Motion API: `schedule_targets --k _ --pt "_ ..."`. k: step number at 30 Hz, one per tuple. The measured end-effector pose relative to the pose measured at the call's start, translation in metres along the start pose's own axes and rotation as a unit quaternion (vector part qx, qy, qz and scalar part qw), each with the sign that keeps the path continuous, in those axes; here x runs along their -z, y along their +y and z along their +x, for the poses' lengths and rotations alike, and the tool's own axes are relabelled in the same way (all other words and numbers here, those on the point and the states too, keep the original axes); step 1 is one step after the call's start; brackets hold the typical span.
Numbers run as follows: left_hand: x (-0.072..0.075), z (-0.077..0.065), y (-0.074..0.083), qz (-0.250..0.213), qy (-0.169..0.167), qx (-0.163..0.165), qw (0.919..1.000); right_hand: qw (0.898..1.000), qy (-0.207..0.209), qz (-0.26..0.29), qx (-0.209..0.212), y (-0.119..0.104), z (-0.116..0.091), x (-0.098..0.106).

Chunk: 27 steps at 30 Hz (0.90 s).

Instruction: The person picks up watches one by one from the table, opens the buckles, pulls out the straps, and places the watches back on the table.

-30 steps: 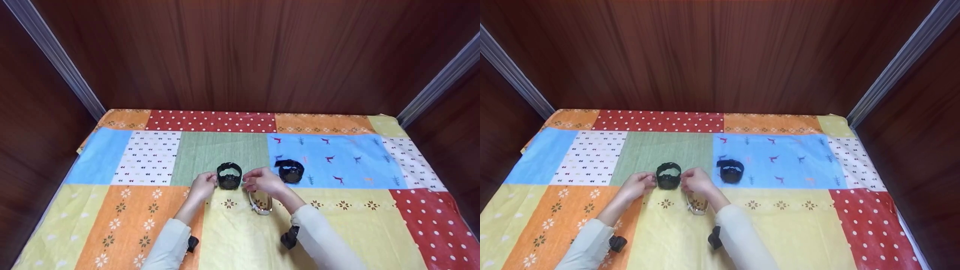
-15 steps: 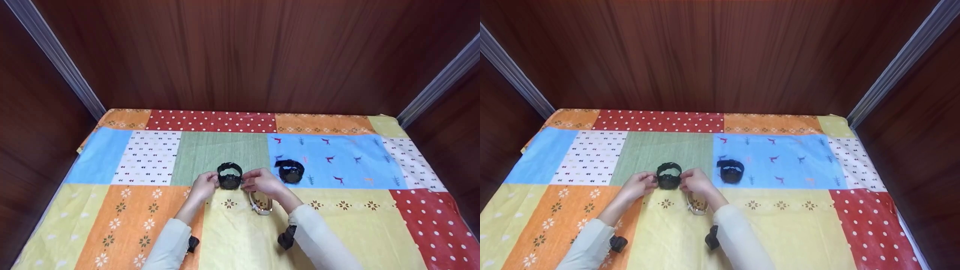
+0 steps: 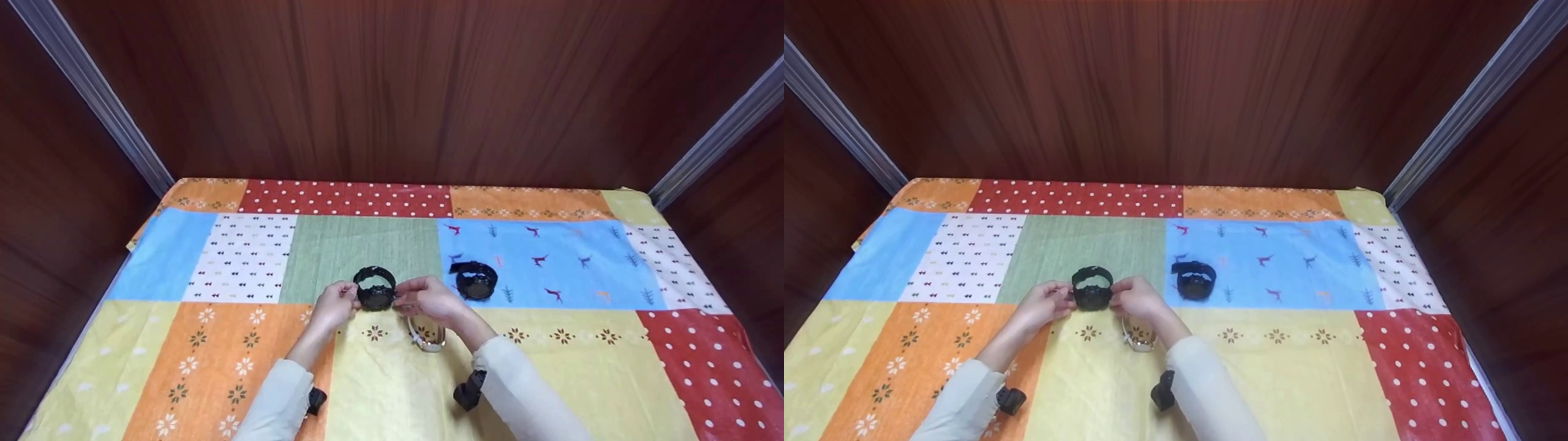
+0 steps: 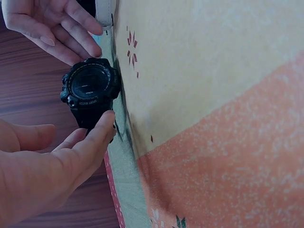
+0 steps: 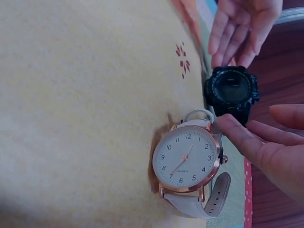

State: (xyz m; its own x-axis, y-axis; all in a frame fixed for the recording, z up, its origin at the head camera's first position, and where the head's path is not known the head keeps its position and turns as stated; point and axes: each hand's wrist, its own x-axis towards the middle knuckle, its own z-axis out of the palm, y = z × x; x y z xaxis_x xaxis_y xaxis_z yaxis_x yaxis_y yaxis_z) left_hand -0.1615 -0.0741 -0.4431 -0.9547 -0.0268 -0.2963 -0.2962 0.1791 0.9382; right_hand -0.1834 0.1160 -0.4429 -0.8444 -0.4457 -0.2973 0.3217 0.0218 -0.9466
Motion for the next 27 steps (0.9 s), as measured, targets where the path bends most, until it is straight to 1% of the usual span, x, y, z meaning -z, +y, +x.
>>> schedule_targets --k 4,7,12,17,23,27 --pt "0.0003 0.0004 -0.0015 -0.002 0.001 -0.003 1.0 1.0 0.007 -0.003 -0.012 -0.0023 -0.0003 -0.0015" --pt "-0.0001 0.0006 -0.0023 0.002 0.002 -0.011 0.9999 1.0 0.011 0.001 -0.017 -0.0026 0.0003 -0.0014" --pt "-0.0016 0.0002 -0.0026 0.0 0.001 -0.018 0.9998 1.0 0.014 0.007 -0.014 0.0001 0.0025 -0.0001" --pt "-0.0021 -0.0004 -0.0016 0.003 0.001 -0.016 0.9999 1.0 0.005 -0.001 -0.007 0.0025 0.0021 0.0013" --pt "-0.0013 -0.0018 -0.002 0.003 0.002 -0.006 1.0 1.0 -0.007 -0.005 -0.003 0.0011 -0.001 0.0026" --pt "-0.0018 -0.0037 -0.0004 -0.001 0.004 -0.012 0.9999 1.0 -0.014 0.0 0.004 -0.0024 -0.0041 0.0034"
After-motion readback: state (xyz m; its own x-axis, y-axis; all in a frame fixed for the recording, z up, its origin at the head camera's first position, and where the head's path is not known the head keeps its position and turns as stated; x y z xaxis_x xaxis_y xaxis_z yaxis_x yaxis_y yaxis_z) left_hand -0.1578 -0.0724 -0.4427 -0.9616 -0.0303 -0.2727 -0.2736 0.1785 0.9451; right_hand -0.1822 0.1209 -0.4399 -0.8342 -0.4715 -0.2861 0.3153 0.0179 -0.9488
